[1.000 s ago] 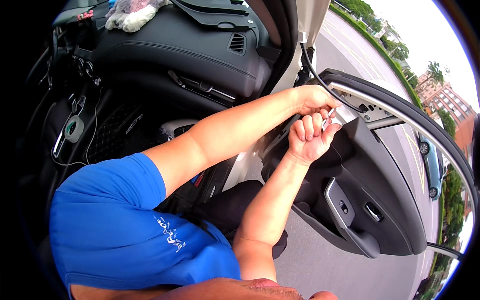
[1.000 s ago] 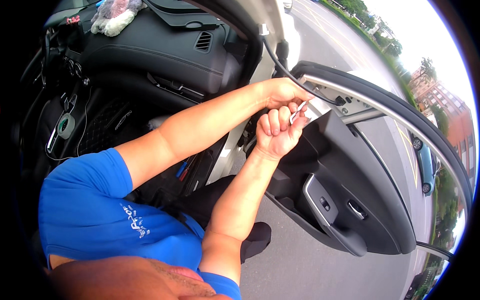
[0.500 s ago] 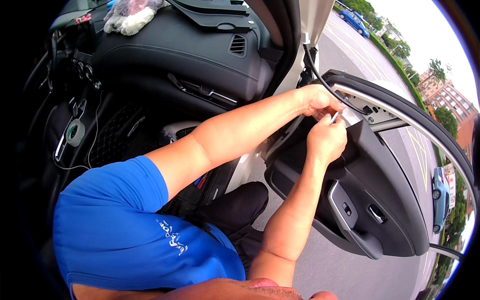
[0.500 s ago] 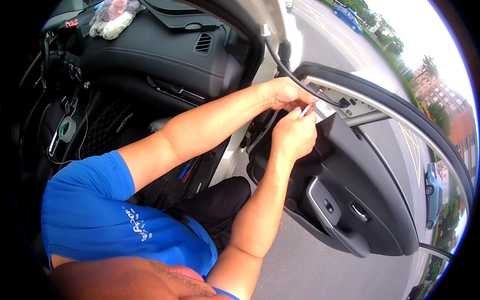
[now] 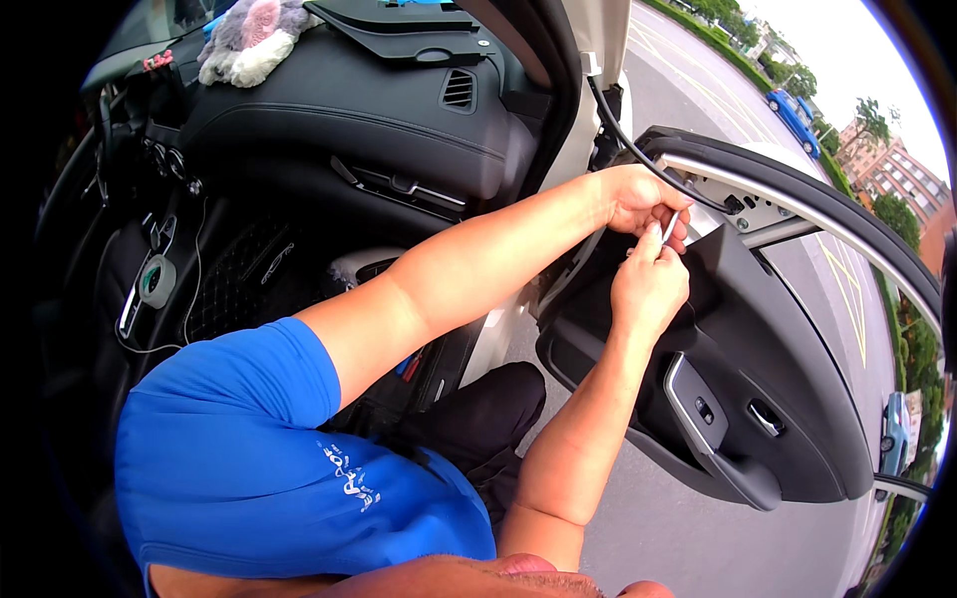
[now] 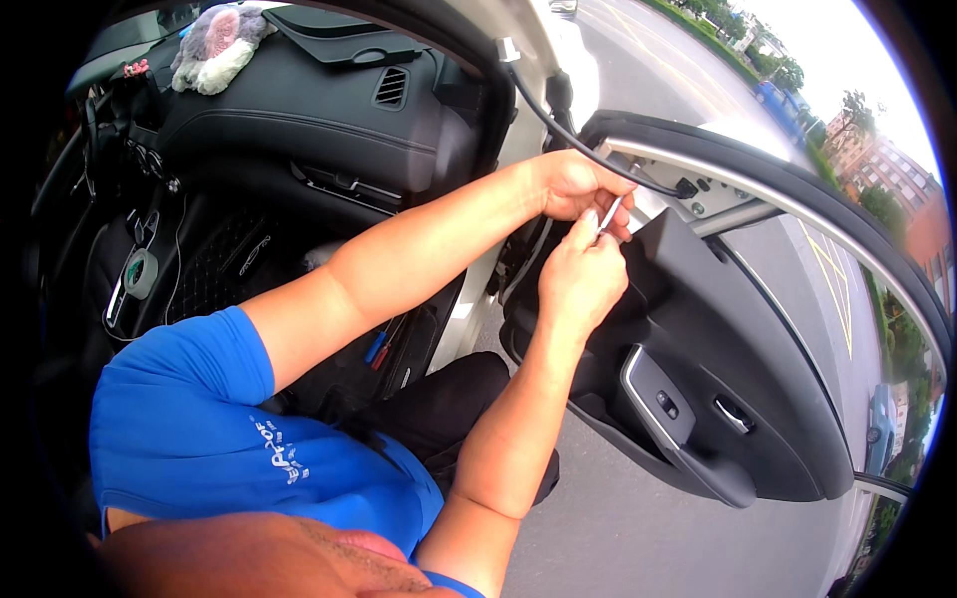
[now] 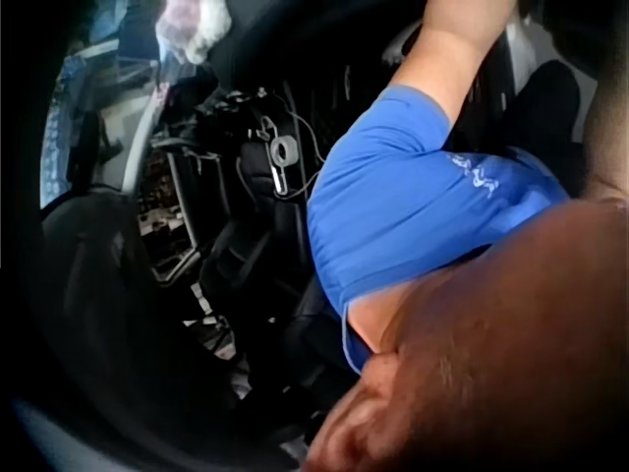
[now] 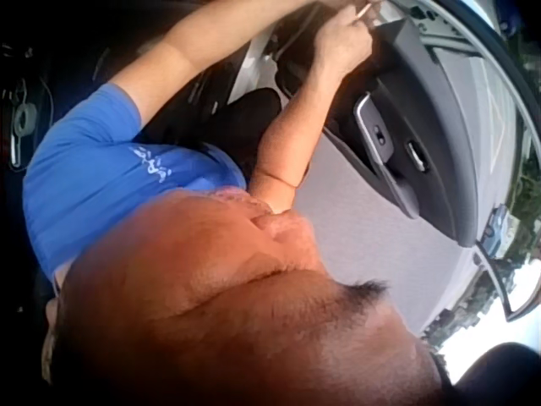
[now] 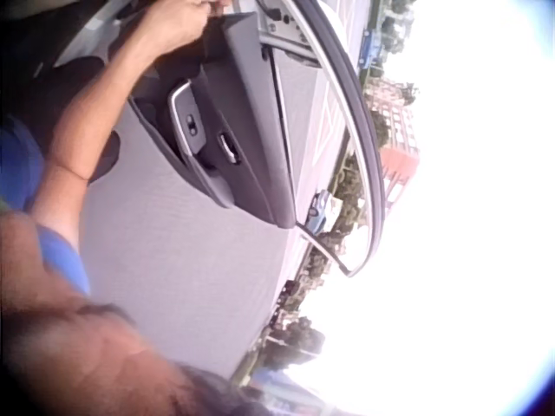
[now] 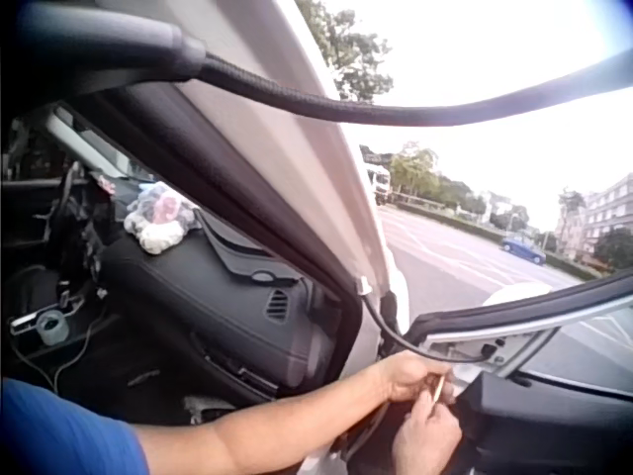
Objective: The person removes a screw from a car door panel using a socket wrench, disconnects a wiring harness, and then aligns and presses a plastic trim piece back onto the door frame.
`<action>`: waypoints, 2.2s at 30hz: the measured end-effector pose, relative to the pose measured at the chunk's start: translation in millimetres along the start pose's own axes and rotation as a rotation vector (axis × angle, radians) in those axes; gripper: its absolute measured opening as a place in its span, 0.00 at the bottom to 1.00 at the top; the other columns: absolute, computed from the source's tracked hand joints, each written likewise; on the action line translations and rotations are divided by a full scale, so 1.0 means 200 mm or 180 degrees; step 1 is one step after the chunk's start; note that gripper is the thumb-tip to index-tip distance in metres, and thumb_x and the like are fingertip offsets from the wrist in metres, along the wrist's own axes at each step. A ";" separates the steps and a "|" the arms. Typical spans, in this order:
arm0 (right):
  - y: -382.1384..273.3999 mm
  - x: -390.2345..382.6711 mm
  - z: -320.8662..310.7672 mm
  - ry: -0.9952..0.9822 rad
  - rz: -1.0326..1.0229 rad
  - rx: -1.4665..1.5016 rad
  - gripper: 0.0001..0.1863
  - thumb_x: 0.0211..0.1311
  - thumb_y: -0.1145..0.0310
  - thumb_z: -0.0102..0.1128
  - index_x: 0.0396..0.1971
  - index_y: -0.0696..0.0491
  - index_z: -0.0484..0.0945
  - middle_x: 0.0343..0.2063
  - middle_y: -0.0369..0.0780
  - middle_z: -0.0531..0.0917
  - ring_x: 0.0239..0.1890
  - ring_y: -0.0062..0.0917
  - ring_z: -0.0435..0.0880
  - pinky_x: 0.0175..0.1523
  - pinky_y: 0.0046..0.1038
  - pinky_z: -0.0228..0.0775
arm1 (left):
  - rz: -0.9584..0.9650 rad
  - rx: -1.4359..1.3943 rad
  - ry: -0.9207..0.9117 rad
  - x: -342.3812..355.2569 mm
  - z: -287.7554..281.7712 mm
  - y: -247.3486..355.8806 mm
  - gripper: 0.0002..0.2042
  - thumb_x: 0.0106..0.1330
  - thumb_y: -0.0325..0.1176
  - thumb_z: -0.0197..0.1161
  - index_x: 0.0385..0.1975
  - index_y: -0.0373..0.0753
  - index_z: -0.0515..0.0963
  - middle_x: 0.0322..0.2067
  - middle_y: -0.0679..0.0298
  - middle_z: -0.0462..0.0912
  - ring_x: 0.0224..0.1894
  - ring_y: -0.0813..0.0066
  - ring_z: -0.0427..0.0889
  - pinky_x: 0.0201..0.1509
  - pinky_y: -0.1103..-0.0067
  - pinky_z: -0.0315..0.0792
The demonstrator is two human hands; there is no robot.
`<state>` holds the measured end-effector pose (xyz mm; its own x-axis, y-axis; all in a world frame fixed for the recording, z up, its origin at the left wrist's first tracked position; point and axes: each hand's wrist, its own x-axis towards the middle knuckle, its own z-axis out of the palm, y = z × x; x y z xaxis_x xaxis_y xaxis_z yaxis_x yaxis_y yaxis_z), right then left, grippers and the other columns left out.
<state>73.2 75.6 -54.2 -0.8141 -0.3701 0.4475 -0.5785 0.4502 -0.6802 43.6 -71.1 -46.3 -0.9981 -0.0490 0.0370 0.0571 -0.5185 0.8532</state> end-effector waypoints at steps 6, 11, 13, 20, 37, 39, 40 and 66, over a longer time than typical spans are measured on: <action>0.03 0.07 0.04 -0.0305 0.0143 0.1175 0.18 0.68 0.61 0.53 0.35 0.65 0.78 0.16 0.39 0.79 0.20 0.27 0.79 0.31 0.30 0.72 | 0.0172 0.0210 0.0229 0.02 0.04 0.01 0.07 0.67 0.31 0.59 0.32 0.34 0.78 0.26 0.56 0.82 0.28 0.67 0.84 0.37 0.68 0.80; 0.02 0.07 0.04 -0.1340 0.0799 0.3350 0.12 0.69 0.66 0.47 0.40 0.59 0.74 0.08 0.32 0.61 0.08 0.15 0.58 0.13 0.20 0.50 | 0.0188 0.0142 0.0125 0.01 0.00 0.05 0.08 0.67 0.30 0.60 0.33 0.29 0.77 0.26 0.53 0.82 0.33 0.55 0.85 0.42 0.62 0.82; 0.02 0.05 0.09 -0.1352 0.0662 0.4292 0.13 0.69 0.66 0.44 0.40 0.60 0.74 0.08 0.31 0.60 0.08 0.15 0.55 0.13 0.20 0.48 | 0.0113 0.0065 -0.0123 0.00 -0.02 0.05 0.12 0.68 0.33 0.60 0.33 0.28 0.77 0.24 0.52 0.82 0.36 0.51 0.86 0.42 0.64 0.82; 0.00 0.07 0.24 -0.1916 -0.0005 0.6632 0.17 0.73 0.59 0.41 0.41 0.53 0.78 0.09 0.29 0.59 0.09 0.16 0.55 0.15 0.19 0.49 | -0.0172 0.0298 0.0083 -0.06 0.05 0.07 0.14 0.69 0.39 0.60 0.34 0.30 0.77 0.25 0.52 0.82 0.38 0.53 0.86 0.35 0.70 0.81; 0.24 -0.26 0.00 -0.1009 -0.0079 0.2096 0.06 0.65 0.73 0.60 0.34 0.61 0.79 0.24 0.33 0.80 0.27 0.12 0.73 0.34 0.19 0.67 | 0.0834 0.1343 0.0181 -0.53 0.03 -0.32 0.17 0.73 0.39 0.56 0.51 0.32 0.76 0.45 0.63 0.81 0.46 0.81 0.78 0.49 0.81 0.72; 0.17 -0.26 -0.05 -0.0584 -0.0064 0.2074 0.05 0.65 0.74 0.61 0.34 0.60 0.78 0.24 0.34 0.81 0.26 0.13 0.75 0.32 0.17 0.67 | 0.1532 0.1555 0.1253 -0.53 0.01 -0.40 0.17 0.73 0.39 0.56 0.52 0.32 0.74 0.43 0.64 0.80 0.48 0.80 0.77 0.51 0.80 0.73; 0.16 -0.25 -0.08 -0.0508 0.0042 0.2263 0.05 0.66 0.74 0.60 0.37 0.59 0.76 0.27 0.35 0.81 0.27 0.14 0.77 0.31 0.16 0.69 | 0.1058 0.1534 0.1478 -0.55 0.01 -0.39 0.16 0.73 0.40 0.55 0.51 0.33 0.75 0.43 0.63 0.80 0.44 0.79 0.79 0.48 0.80 0.75; -0.21 0.38 -0.67 -0.0433 -0.0445 0.2154 0.10 0.69 0.70 0.55 0.42 0.61 0.70 0.33 0.44 0.82 0.26 0.21 0.83 0.30 0.21 0.78 | 0.2977 -0.0015 -0.0960 -0.40 0.17 -0.33 0.20 0.74 0.47 0.50 0.31 0.35 0.76 0.36 0.52 0.83 0.54 0.61 0.78 0.64 0.65 0.66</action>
<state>29.0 137.2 86.9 -0.6952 -0.5059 0.5106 -0.4831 -0.1972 -0.8531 118.4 -4.9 -87.5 -0.5142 -0.2219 0.8285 0.8268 -0.3850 0.4100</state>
